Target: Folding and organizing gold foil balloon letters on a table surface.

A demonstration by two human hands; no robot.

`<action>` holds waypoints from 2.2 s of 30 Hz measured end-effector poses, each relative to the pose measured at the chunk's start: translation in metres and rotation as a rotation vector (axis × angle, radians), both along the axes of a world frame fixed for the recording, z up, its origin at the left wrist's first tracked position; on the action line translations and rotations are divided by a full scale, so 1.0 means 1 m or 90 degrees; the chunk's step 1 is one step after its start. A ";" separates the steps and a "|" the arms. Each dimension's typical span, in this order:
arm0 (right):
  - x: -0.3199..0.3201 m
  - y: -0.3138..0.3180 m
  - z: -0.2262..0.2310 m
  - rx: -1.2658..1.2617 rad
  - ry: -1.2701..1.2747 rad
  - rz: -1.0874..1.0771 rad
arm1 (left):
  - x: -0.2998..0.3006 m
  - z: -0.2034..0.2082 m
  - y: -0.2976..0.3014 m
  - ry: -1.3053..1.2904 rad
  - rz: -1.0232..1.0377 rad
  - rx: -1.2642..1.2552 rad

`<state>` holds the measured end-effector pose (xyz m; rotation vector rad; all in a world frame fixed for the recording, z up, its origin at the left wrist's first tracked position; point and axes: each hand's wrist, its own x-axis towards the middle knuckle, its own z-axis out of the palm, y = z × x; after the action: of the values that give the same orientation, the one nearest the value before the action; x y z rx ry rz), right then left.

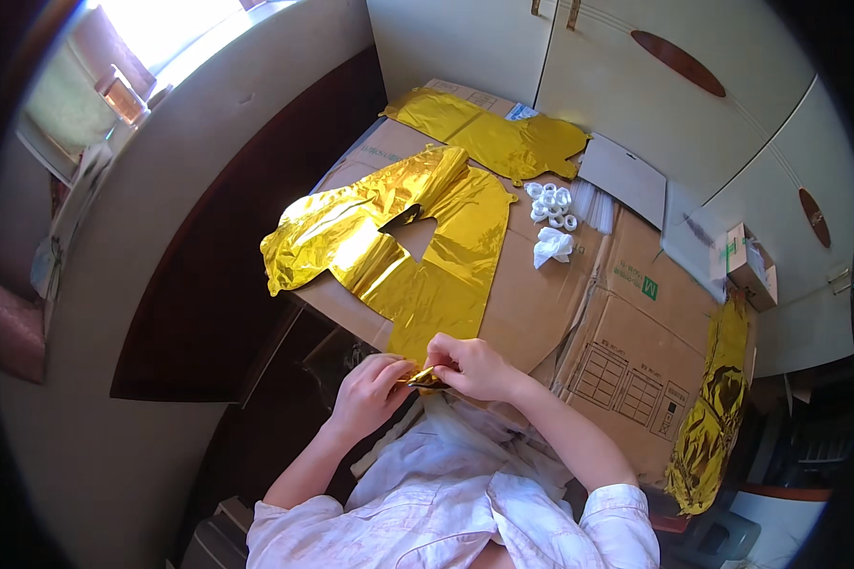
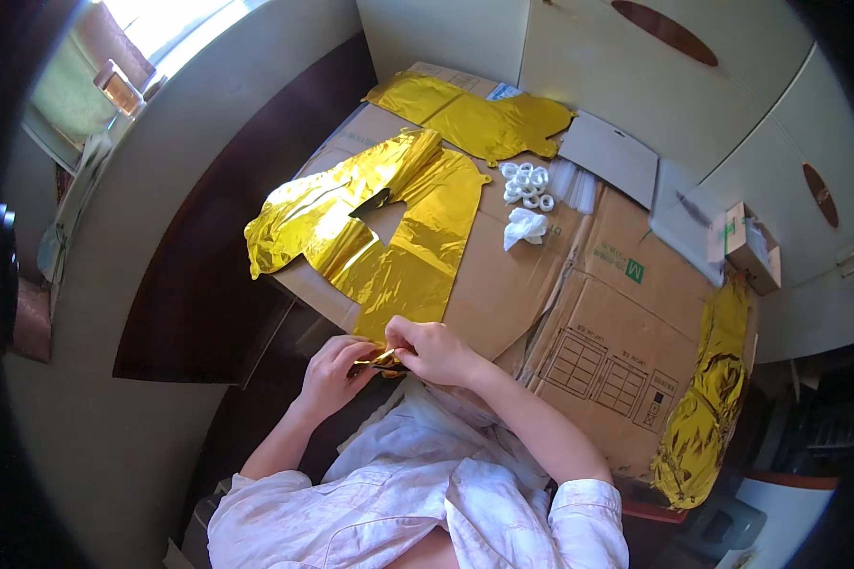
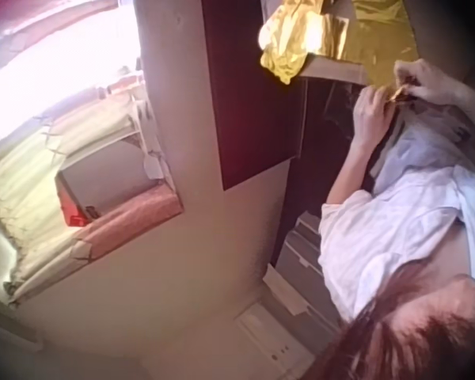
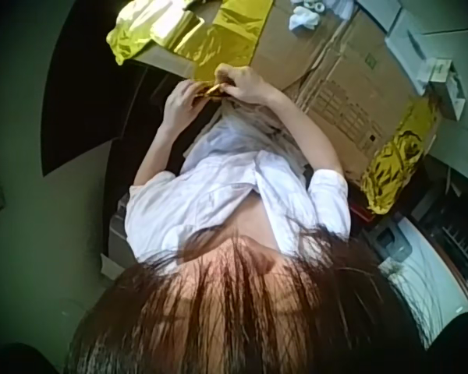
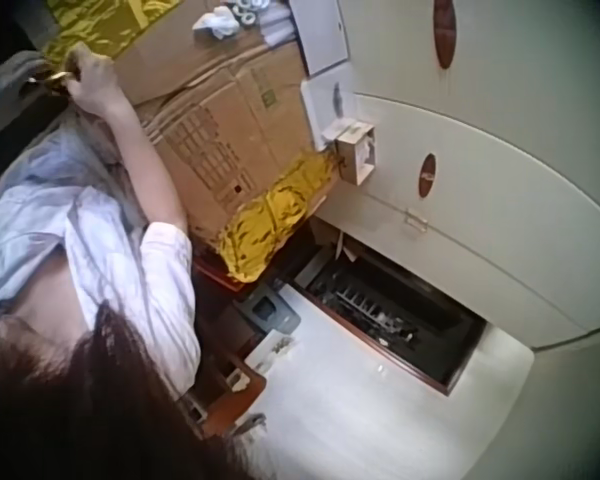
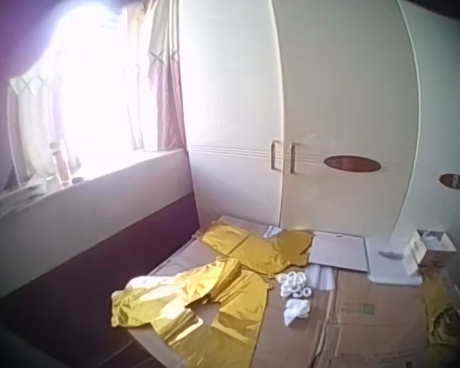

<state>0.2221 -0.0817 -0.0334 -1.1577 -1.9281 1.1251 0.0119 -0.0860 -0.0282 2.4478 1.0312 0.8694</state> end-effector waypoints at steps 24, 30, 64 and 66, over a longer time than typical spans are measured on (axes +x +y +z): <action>-0.010 -0.002 -0.009 0.066 -0.004 -0.083 | 0.016 -0.055 -0.061 -0.812 0.232 -0.894; -0.002 -0.006 0.001 0.237 -0.044 0.042 | 0.008 -0.060 -0.061 -0.824 0.162 -0.889; -0.006 0.001 -0.012 0.002 0.076 -0.194 | 0.015 -0.056 -0.061 -0.729 0.235 -0.815; 0.004 -0.002 -0.008 0.140 0.005 0.000 | 0.017 -0.055 -0.060 -0.725 0.227 -0.811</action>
<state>0.2263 -0.0842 -0.0410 -1.0318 -1.9889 0.8891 0.0287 -0.1457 -0.0828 0.5472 0.9997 0.9963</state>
